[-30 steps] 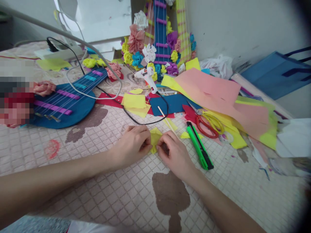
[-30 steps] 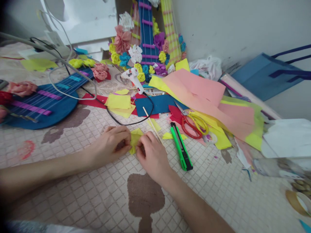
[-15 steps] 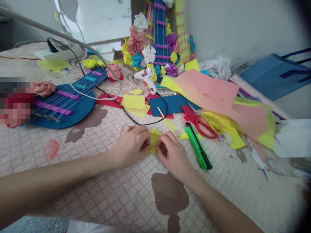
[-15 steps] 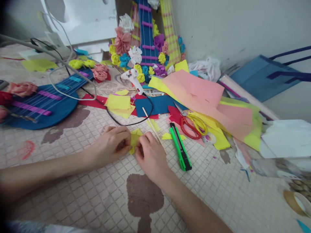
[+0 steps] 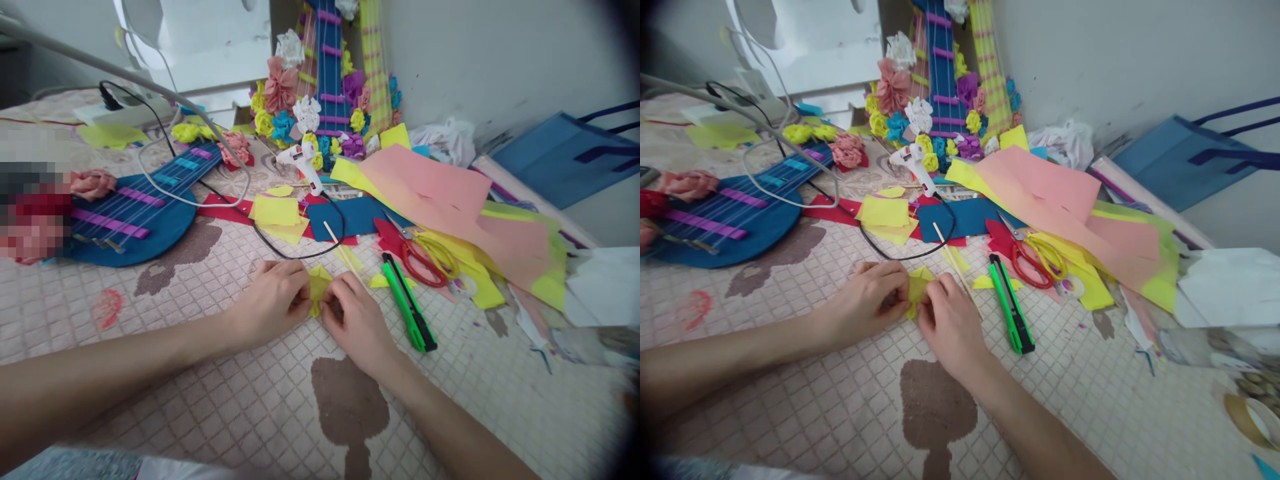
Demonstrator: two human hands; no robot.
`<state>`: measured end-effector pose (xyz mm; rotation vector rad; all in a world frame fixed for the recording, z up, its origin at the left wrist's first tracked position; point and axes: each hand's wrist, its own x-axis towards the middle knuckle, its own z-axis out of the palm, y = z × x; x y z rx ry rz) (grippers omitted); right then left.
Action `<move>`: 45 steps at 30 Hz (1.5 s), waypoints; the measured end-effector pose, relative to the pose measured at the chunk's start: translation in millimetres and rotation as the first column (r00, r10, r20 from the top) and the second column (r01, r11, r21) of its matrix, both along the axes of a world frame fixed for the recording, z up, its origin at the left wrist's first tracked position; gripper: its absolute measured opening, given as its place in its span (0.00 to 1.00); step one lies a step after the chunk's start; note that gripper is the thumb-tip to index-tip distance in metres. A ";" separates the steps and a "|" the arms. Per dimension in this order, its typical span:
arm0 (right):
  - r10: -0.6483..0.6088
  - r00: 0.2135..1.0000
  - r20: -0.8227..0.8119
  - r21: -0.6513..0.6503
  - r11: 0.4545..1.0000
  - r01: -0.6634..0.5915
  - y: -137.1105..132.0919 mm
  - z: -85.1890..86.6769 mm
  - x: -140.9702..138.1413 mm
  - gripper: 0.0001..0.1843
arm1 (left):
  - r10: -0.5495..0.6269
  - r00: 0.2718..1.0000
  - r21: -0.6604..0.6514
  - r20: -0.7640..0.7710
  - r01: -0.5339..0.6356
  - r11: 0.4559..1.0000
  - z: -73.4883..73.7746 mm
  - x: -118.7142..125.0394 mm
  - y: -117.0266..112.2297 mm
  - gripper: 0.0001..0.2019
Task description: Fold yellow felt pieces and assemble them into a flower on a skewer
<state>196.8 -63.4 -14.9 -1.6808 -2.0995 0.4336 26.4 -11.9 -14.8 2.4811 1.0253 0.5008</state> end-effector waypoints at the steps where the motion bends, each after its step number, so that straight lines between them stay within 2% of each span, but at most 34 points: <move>1: -0.001 1.000 0.000 0.001 1.000 0.001 0.0 -0.1 0.0 0.06 | 0.000 1.000 -0.002 -0.002 0.000 1.000 0.3 0.1 -0.1 0.03; 25: 0.002 1.000 0.000 0.031 1.000 -0.002 -0.3 -1.9 0.6 0.06 | 0.001 1.000 0.031 -0.004 0.000 1.000 -2.5 0.3 -1.7 0.02; 45: 0.015 0.999 -0.032 0.015 1.000 -0.015 -2.4 -0.7 0.5 0.06 | 0.015 1.000 0.004 0.022 -0.015 1.000 -2.7 1.6 -3.7 0.01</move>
